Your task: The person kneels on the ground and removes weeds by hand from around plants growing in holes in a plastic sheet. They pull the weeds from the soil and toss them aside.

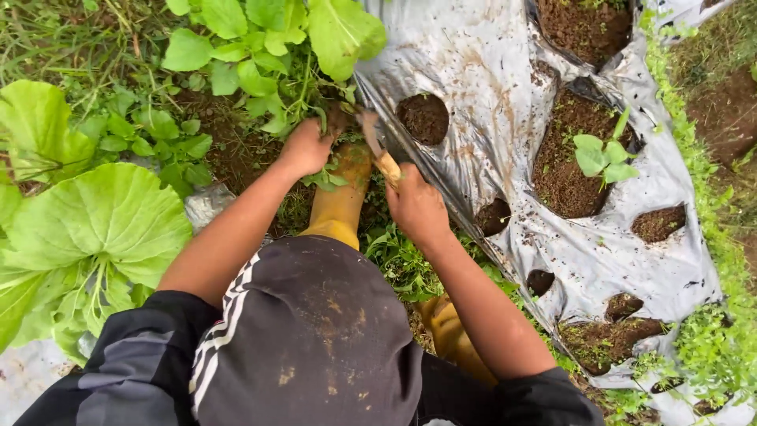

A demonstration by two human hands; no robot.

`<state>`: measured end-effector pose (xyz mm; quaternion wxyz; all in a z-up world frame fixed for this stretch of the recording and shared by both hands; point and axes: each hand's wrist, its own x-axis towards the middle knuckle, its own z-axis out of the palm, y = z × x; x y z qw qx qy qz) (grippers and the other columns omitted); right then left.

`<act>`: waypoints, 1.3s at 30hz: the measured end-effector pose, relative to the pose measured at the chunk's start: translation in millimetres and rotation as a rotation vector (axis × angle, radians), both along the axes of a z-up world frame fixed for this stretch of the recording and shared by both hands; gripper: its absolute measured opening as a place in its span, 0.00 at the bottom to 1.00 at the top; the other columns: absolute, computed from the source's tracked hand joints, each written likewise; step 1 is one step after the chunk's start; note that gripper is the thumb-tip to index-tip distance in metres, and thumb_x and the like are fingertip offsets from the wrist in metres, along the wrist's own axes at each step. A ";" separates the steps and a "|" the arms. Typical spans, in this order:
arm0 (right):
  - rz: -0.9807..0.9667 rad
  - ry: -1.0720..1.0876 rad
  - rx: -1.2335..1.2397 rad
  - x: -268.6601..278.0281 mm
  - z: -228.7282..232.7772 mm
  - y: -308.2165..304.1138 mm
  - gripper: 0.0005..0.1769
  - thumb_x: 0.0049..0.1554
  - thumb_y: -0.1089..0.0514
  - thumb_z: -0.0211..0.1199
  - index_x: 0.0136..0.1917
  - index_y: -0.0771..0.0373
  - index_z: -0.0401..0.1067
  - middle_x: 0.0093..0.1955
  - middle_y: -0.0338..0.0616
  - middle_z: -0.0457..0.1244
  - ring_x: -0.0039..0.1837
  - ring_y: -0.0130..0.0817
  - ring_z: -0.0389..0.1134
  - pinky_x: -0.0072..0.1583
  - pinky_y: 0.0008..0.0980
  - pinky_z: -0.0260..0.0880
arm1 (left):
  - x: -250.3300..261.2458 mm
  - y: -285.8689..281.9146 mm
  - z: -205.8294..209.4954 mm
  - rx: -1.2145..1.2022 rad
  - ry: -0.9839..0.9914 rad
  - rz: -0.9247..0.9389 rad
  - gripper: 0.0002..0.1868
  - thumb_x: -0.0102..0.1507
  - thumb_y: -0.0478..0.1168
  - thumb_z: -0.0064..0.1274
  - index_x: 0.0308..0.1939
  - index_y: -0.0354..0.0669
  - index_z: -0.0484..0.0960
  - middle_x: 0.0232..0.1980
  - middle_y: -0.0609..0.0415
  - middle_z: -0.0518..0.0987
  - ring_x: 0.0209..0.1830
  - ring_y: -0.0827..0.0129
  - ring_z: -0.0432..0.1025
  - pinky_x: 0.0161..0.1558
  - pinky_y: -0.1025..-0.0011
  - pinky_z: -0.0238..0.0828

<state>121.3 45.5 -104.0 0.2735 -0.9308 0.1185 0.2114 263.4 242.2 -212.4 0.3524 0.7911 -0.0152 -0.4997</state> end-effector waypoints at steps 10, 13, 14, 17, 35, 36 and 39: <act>-0.045 0.034 -0.007 14.5 4.5 34.8 0.18 0.65 0.52 0.54 0.60 0.68 0.61 0.40 0.61 0.67 0.36 0.53 0.73 0.36 0.49 0.76 | -8.7 10.7 -2.9 0.050 -0.056 -0.078 0.26 0.72 0.43 0.44 0.65 0.20 0.71 0.56 0.26 0.77 0.56 0.35 0.75 0.48 0.42 0.76; 0.031 0.058 -0.071 -45.9 -14.7 20.6 0.19 0.64 0.46 0.51 0.57 0.64 0.61 0.37 0.57 0.67 0.36 0.59 0.72 0.38 0.55 0.72 | -16.4 18.9 1.8 0.053 -0.055 -0.065 0.25 0.70 0.42 0.43 0.60 0.18 0.74 0.52 0.24 0.79 0.52 0.35 0.75 0.47 0.42 0.76; 0.038 0.047 -0.073 -40.1 -14.4 15.7 0.19 0.64 0.46 0.51 0.57 0.64 0.61 0.37 0.57 0.67 0.36 0.59 0.72 0.38 0.55 0.72 | -15.4 19.1 -8.9 0.052 -0.065 -0.057 0.25 0.70 0.42 0.43 0.60 0.18 0.74 0.52 0.24 0.79 0.52 0.35 0.75 0.47 0.42 0.76; 0.053 0.052 -0.092 -35.1 -8.7 15.2 0.20 0.63 0.44 0.52 0.58 0.62 0.61 0.38 0.55 0.67 0.36 0.58 0.73 0.40 0.55 0.74 | -27.3 26.9 -20.9 0.103 -0.043 -0.075 0.24 0.70 0.44 0.45 0.55 0.20 0.77 0.50 0.26 0.80 0.52 0.37 0.77 0.45 0.43 0.77; 0.113 -0.065 -0.169 -61.9 -16.2 -19.3 0.19 0.63 0.46 0.53 0.57 0.62 0.62 0.38 0.53 0.66 0.36 0.58 0.72 0.42 0.55 0.73 | -36.5 24.2 18.6 0.077 -0.222 0.170 0.31 0.70 0.46 0.53 0.68 0.24 0.67 0.63 0.29 0.74 0.64 0.35 0.70 0.61 0.38 0.69; 0.100 -0.054 -0.141 -68.7 -15.7 -17.9 0.17 0.63 0.48 0.53 0.57 0.63 0.61 0.36 0.53 0.65 0.35 0.59 0.71 0.41 0.56 0.72 | -32.4 19.4 35.0 0.100 -0.205 0.149 0.31 0.68 0.47 0.56 0.66 0.24 0.70 0.61 0.26 0.75 0.63 0.33 0.70 0.62 0.37 0.69; 0.088 -0.042 -0.127 -106.4 -28.8 -28.2 0.17 0.62 0.49 0.53 0.57 0.63 0.61 0.34 0.53 0.64 0.34 0.59 0.71 0.39 0.56 0.71 | -10.0 -0.6 89.0 0.136 -0.159 0.123 0.36 0.66 0.51 0.60 0.66 0.22 0.71 0.62 0.21 0.74 0.64 0.30 0.69 0.64 0.35 0.66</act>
